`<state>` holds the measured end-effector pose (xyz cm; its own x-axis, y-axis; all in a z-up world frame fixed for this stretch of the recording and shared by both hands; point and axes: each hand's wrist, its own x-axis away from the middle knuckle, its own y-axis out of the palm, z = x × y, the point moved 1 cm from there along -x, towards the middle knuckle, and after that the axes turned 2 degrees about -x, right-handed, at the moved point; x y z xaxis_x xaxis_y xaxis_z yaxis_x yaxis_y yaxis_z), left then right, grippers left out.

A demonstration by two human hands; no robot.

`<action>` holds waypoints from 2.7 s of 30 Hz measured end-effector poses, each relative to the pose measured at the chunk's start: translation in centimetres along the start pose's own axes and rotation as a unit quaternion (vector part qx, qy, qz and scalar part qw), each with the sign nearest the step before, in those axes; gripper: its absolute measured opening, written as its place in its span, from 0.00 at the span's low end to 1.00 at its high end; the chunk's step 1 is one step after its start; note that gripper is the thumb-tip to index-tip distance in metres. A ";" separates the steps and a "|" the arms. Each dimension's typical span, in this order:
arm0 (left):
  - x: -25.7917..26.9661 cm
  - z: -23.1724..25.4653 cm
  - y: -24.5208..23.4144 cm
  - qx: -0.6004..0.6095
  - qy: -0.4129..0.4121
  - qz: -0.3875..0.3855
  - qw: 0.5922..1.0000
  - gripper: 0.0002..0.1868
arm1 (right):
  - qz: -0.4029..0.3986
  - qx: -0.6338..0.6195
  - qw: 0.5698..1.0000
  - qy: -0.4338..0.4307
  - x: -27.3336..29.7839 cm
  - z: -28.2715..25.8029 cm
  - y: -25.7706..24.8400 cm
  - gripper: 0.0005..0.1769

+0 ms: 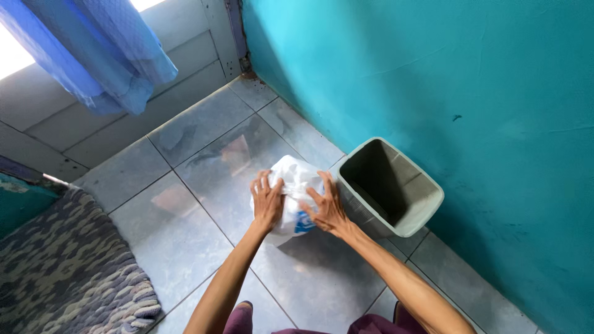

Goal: The person removes a full white plastic trash bag from a small bin, ties it shut, and carries it to a pink laundry basket in another room, placing it inside. The person does not replace the bag in the bin.

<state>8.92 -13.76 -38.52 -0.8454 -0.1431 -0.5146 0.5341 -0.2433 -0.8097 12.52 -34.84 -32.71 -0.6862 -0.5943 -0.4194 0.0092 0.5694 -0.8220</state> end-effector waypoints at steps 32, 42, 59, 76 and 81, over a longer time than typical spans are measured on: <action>6.8 2.0 1.5 0.113 0.006 -0.179 0.977 0.19 | -0.132 -0.113 0.977 0.127 8.5 -0.3 4.8 0.24; -0.8 4.7 -4.6 0.005 -0.039 -0.013 0.999 0.34 | 0.050 -0.127 0.981 0.136 8.2 2.0 8.1 0.31; 1.7 4.6 -5.2 0.166 -0.054 0.072 0.982 0.46 | 0.057 -0.178 0.974 0.126 6.1 -0.5 4.0 0.29; 6.3 1.4 -4.3 0.159 0.003 -0.022 0.987 0.38 | -0.124 -0.146 0.976 0.107 5.5 -0.9 4.6 0.27; 1.0 2.5 -4.9 0.271 0.037 -0.075 0.959 0.41 | 0.036 -0.143 0.986 -0.078 2.3 0.7 2.1 0.35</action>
<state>5.37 -15.08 -34.35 -0.8986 -0.0047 -0.4388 0.3068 -0.7217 -0.6205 11.52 -35.40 -35.68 -0.5706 -0.6145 -0.5448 -0.1668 0.7363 -0.6558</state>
